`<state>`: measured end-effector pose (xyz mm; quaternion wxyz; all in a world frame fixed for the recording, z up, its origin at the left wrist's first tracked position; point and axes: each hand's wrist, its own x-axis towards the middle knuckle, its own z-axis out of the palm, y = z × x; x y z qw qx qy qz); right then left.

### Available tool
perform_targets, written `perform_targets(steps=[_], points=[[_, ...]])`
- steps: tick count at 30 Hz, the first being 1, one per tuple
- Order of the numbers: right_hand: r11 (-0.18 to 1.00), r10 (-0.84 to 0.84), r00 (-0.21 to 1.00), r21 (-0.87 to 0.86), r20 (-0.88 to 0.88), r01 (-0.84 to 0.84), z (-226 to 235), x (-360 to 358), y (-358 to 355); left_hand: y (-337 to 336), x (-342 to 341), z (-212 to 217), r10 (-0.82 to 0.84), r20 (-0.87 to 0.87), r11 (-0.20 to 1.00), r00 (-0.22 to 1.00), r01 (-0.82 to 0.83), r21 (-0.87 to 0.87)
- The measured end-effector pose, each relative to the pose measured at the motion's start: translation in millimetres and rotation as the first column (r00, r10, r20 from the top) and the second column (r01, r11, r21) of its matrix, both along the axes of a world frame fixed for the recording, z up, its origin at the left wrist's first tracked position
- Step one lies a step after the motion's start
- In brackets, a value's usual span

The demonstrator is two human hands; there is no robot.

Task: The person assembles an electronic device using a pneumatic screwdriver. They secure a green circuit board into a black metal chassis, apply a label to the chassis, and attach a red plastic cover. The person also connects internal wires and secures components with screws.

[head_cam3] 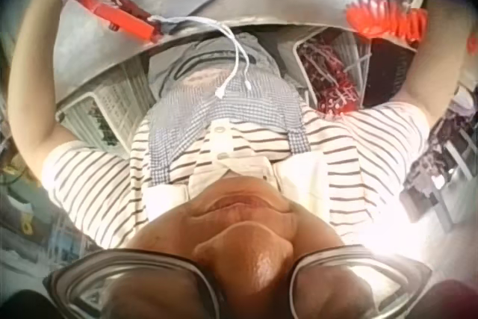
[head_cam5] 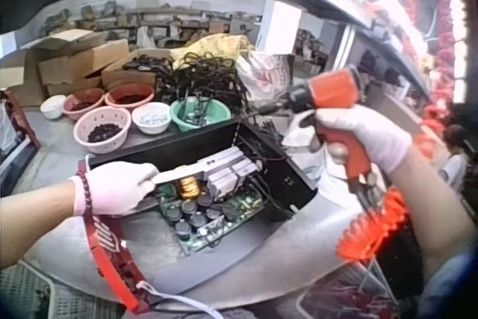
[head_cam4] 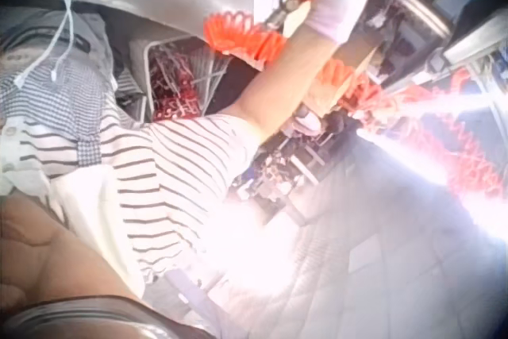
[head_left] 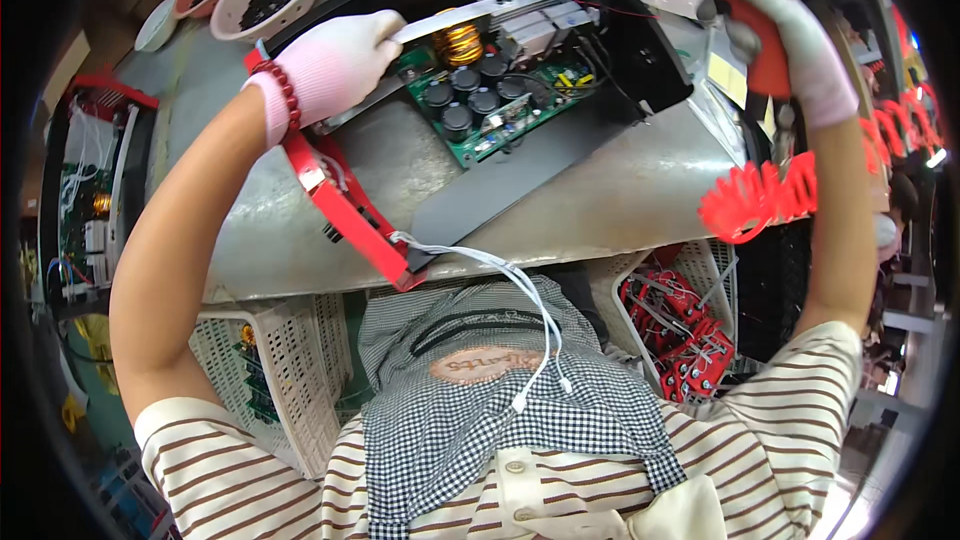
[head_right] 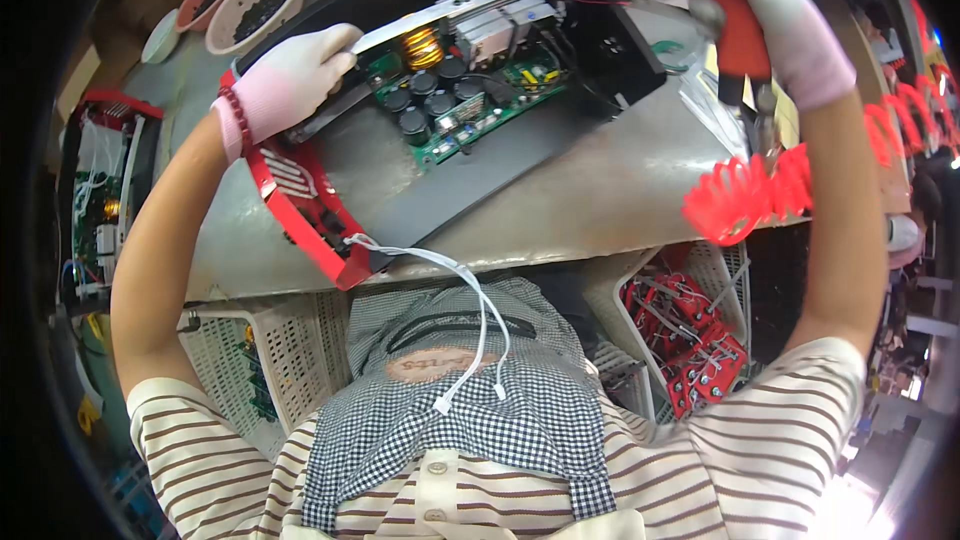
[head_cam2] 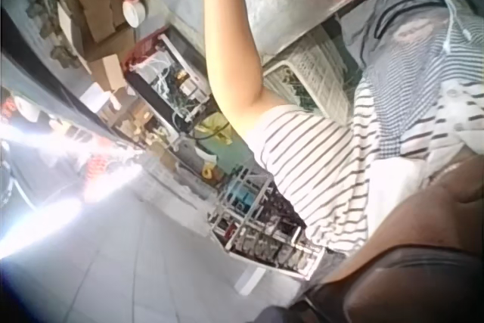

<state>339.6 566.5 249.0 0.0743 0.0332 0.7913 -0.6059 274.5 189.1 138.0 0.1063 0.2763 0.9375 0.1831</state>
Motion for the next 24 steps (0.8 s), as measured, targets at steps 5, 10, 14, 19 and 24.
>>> perform_targets(steps=[5,10,14,19,24], points=[[0.895,-0.265,0.955,-0.334,0.136,0.296,-68,78,107,10,7,9,0.038,0.102,0.999,0.994,-0.040,0.024],[0.786,-0.466,0.799,-0.237,0.379,0.571,-139,119,114,9,8,11,0.091,0.171,0.995,0.981,-0.098,0.032],[0.753,-0.390,0.805,-0.348,0.447,0.558,-177,120,112,9,7,11,0.066,0.159,0.995,0.985,-0.076,0.058],[0.864,-0.435,0.887,0.349,0.156,0.363,-180,111,111,7,12,18,0.023,0.002,0.999,1.000,-0.022,-0.048],[0.259,-0.356,0.934,0.964,0.033,0.065,-142,120,61,15,18,37,-0.241,-0.649,0.966,0.722,0.112,-0.234]])
